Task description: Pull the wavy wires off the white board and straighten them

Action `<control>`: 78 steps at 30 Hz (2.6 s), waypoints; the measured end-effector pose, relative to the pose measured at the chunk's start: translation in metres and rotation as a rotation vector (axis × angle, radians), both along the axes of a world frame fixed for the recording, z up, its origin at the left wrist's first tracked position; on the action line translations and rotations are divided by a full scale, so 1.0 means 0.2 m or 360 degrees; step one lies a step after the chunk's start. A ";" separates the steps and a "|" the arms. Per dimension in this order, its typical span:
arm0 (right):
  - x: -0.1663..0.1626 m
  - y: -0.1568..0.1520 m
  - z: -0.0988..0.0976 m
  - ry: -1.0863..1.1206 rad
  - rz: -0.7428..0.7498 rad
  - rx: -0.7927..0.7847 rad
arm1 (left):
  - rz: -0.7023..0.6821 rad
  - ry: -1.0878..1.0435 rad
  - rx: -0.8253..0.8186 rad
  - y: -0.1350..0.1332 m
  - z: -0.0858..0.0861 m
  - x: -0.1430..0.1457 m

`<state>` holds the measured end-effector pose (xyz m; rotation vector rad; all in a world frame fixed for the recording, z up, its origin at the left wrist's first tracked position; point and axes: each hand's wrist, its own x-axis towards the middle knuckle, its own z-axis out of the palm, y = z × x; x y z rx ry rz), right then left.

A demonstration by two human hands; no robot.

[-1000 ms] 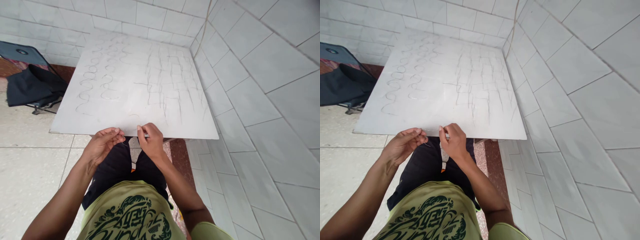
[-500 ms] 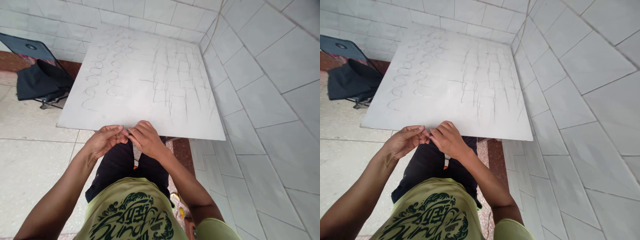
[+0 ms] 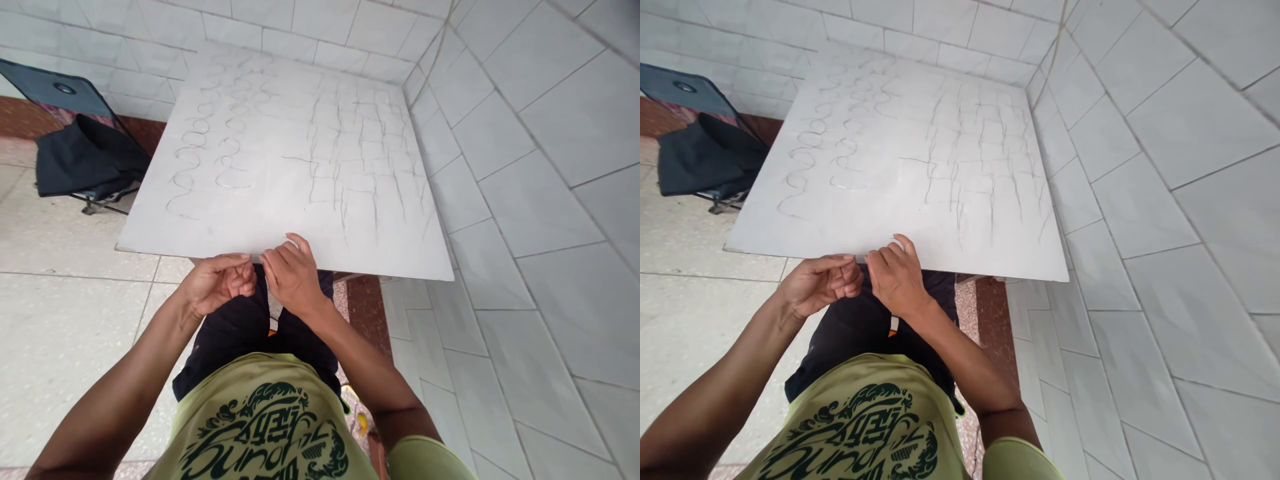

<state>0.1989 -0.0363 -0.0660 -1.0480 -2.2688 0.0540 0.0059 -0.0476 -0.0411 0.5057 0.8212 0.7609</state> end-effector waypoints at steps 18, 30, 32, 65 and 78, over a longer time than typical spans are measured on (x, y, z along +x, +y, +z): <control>0.00 0.00 -0.05 0.0165 -0.0063 -0.0060 | -0.0076 0.0010 -0.0021 0.00 -0.04 0.02; 0.06 0.03 -0.04 0.0269 -0.0158 -0.0006 | -0.0086 0.0284 0.0274 -0.06 -0.05 -0.03; 0.05 0.03 -0.05 0.0288 -0.0183 -0.0005 | -0.0076 0.0283 0.0276 -0.06 -0.05 -0.03; 0.01 -0.01 -0.04 0.0063 -0.0063 0.0239 | -0.0217 0.0336 0.0401 -0.04 -0.07 -0.03; 0.01 0.01 -0.02 0.0023 0.0053 0.0185 | -0.0306 0.0655 0.0783 0.03 0.00 -0.10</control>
